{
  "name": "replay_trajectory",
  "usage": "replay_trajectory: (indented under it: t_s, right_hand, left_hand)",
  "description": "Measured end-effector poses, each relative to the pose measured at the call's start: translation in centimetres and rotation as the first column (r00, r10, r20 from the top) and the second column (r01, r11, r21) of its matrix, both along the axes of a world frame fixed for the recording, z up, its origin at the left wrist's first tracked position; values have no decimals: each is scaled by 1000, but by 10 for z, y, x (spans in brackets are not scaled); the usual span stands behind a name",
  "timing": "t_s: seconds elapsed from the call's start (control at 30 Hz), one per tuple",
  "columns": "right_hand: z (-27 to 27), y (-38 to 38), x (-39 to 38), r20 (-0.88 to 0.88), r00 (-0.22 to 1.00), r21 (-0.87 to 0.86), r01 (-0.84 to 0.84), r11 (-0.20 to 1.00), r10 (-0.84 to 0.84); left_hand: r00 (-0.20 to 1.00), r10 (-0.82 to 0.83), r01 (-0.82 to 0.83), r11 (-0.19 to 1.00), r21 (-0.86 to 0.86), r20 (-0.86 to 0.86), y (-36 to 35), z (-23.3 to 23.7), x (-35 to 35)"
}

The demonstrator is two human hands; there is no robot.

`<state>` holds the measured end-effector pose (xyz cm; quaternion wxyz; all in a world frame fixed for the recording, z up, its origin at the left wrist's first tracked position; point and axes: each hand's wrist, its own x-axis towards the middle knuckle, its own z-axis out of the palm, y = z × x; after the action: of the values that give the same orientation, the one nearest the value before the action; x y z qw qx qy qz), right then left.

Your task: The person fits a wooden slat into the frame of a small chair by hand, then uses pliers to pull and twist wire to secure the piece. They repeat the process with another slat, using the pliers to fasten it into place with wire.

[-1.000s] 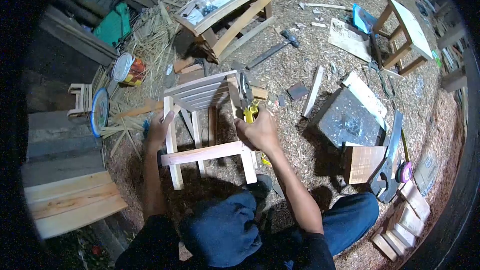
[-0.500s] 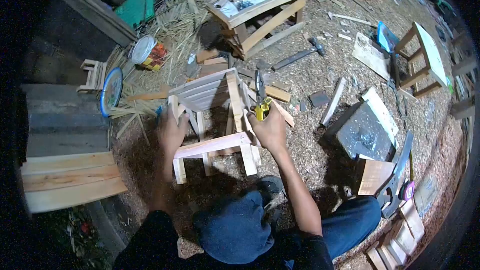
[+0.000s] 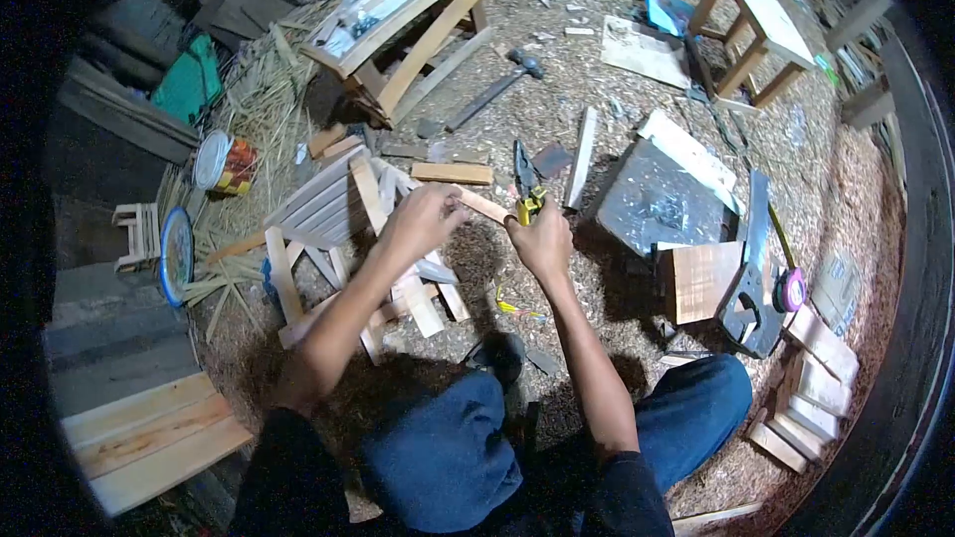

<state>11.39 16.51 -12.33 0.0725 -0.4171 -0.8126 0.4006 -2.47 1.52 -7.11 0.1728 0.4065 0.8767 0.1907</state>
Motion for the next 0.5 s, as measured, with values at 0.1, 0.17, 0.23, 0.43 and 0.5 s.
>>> replay_trajectory:
  t_s: [0.1,0.17,0.23,0.43,0.5]
  right_hand:
    - [-13,6,-7,102,994,-48,38,998,-33]
    - [-28,6,-15,166,985,-85,69,994,-54]
    - [-39,3,-19,177,982,-97,85,992,-66]
    - [-83,-8,-34,237,970,-140,91,986,-56]
    - [-113,-13,-37,247,968,-118,84,989,-53]
  left_hand:
    - [992,-122,127,975,-185,37,22,-30,-35]
    - [954,-250,291,904,-312,166,33,-42,-52]
    - [951,-243,302,868,-395,194,40,-92,-73]
    - [963,-266,245,785,-569,48,47,-111,-85]
    - [966,-259,217,774,-595,16,49,-106,-84]
